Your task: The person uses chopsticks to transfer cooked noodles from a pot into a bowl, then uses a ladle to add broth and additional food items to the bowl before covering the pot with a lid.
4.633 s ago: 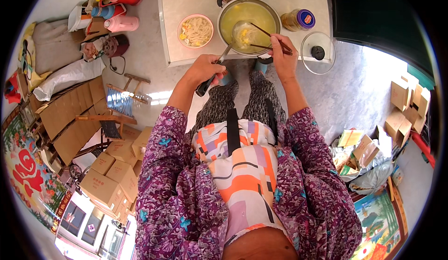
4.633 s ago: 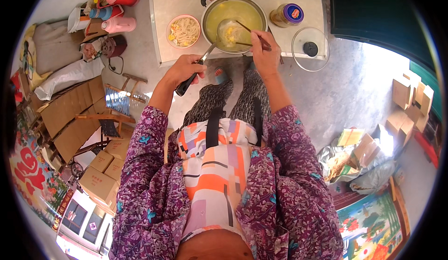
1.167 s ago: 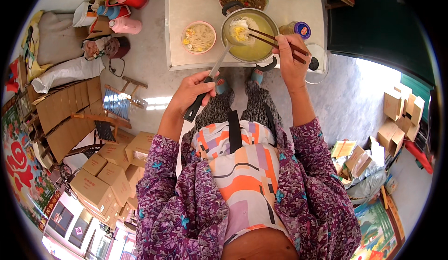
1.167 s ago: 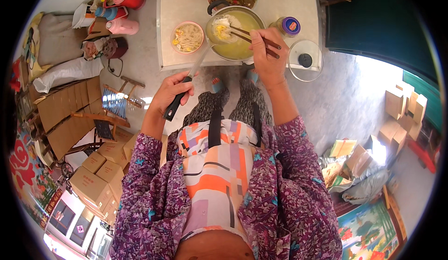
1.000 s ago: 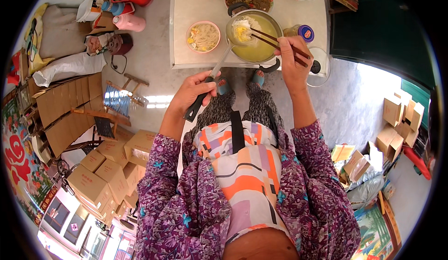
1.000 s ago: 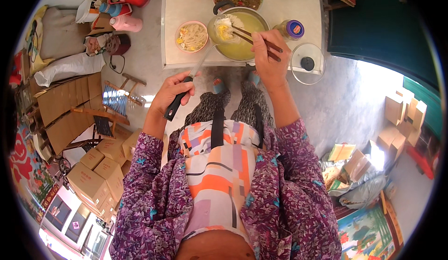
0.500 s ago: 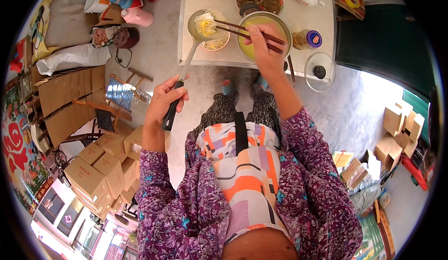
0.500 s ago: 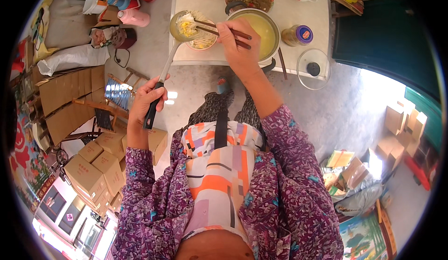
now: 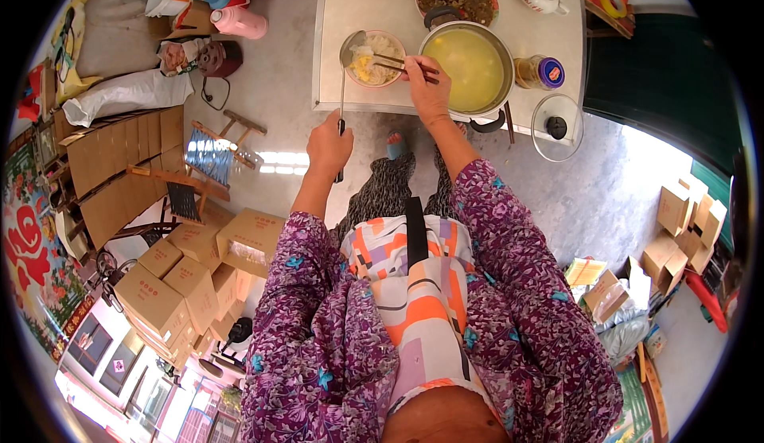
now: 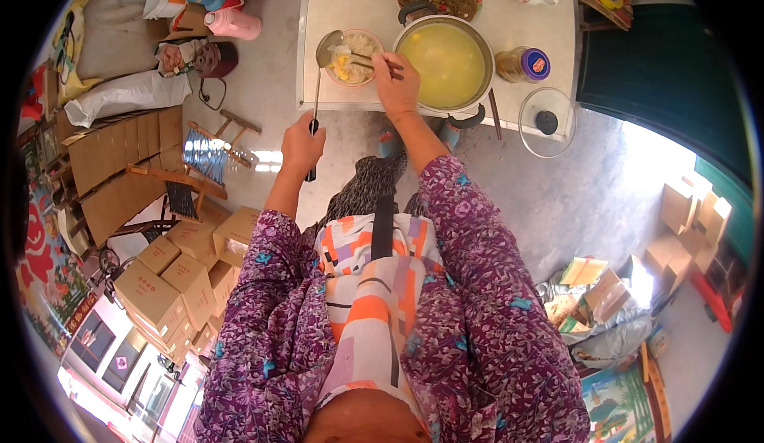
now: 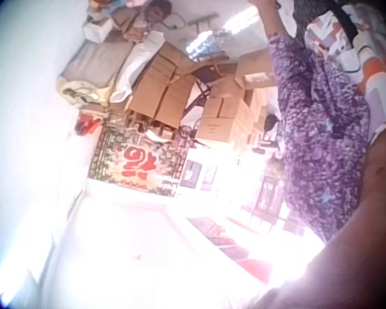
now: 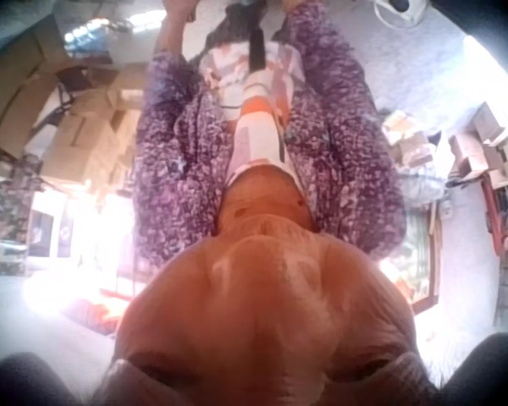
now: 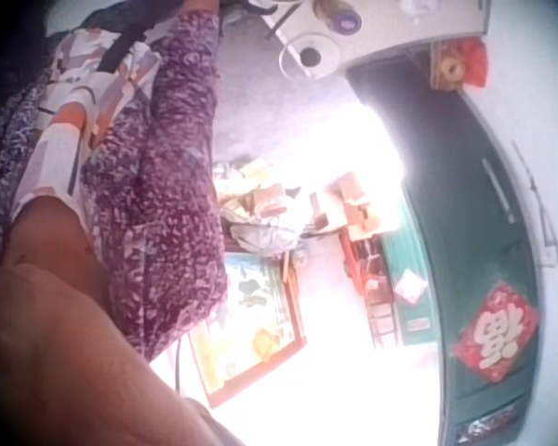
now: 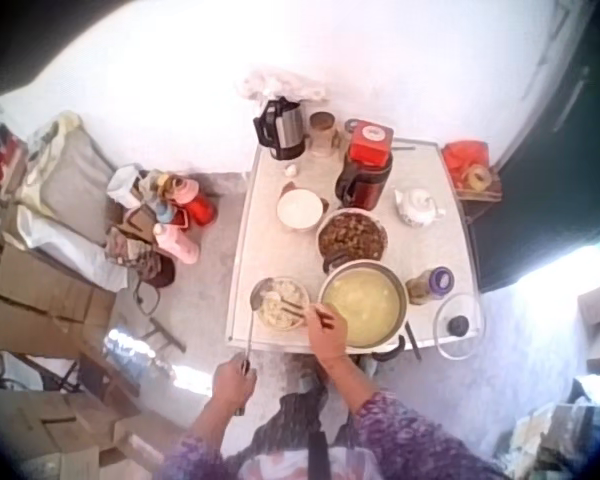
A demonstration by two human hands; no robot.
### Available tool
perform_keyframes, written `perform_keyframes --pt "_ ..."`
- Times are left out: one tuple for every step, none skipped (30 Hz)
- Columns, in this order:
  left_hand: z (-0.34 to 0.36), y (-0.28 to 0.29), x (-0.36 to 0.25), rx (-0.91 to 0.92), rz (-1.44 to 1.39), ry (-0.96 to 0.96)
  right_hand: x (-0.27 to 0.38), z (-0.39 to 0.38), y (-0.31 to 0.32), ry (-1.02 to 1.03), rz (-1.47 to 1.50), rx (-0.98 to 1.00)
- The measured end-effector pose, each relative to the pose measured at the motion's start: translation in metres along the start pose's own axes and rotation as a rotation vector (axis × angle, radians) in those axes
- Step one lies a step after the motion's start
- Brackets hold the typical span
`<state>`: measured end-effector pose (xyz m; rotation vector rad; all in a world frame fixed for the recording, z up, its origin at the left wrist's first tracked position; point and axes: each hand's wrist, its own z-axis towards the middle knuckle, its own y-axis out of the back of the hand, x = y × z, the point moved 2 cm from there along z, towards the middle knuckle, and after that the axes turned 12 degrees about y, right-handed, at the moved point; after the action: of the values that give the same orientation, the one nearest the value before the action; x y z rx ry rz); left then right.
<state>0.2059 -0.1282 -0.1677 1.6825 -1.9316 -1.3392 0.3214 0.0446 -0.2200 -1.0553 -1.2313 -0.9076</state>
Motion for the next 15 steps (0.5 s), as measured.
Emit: perform_keyframes --pt "-0.001 -0.001 0.003 -0.051 0.110 -0.019 0.002 0.000 0.002 -0.017 -0.006 -0.013" --pt "-0.004 0.002 -0.001 -0.099 0.220 -0.039 0.007 0.001 0.003 -0.035 -0.013 -0.028" --pt "-0.005 0.003 0.000 -0.112 0.238 -0.055 0.012 0.000 0.004 -0.029 -0.013 -0.037" --pt "-0.006 0.005 0.001 -0.124 0.256 -0.071 0.018 -0.001 0.005 -0.023 -0.014 -0.046" --pt "-0.007 0.007 0.001 -0.137 0.276 -0.093 0.022 -0.001 0.007 -0.014 -0.014 -0.059" --pt "-0.008 0.009 0.001 -0.122 0.245 -0.071 0.017 -0.001 0.009 0.029 -0.101 -0.029" --pt "-0.008 0.010 0.002 -0.107 0.214 -0.049 0.008 -0.001 0.011 0.072 -0.188 0.002" --pt "-0.009 0.012 0.002 -0.093 0.185 -0.026 0.008 0.000 0.010 0.113 -0.272 0.032" --pt "-0.011 0.013 0.003 -0.080 0.156 -0.022 0.008 0.000 0.010 0.103 -0.269 0.009" --pt "-0.013 0.013 0.004 -0.065 0.126 -0.018 0.006 0.000 0.009 0.092 -0.266 -0.015" --pt "-0.014 0.014 0.007 -0.054 0.098 -0.010 0.010 0.000 0.006 0.080 -0.260 -0.036" --pt "-0.015 0.014 0.009 -0.036 0.060 0.011 0.015 0.002 0.006 0.059 -0.249 -0.062" --pt "-0.015 0.014 0.011 -0.017 0.021 0.033 0.020 0.004 0.007 0.038 -0.239 -0.088" --pt "-0.016 0.012 0.011 0.004 -0.022 0.052 0.022 0.007 0.011 0.019 -0.235 -0.114" --pt "-0.017 0.010 0.013 0.005 -0.052 0.049 0.022 0.008 0.014 0.036 -0.253 -0.101"
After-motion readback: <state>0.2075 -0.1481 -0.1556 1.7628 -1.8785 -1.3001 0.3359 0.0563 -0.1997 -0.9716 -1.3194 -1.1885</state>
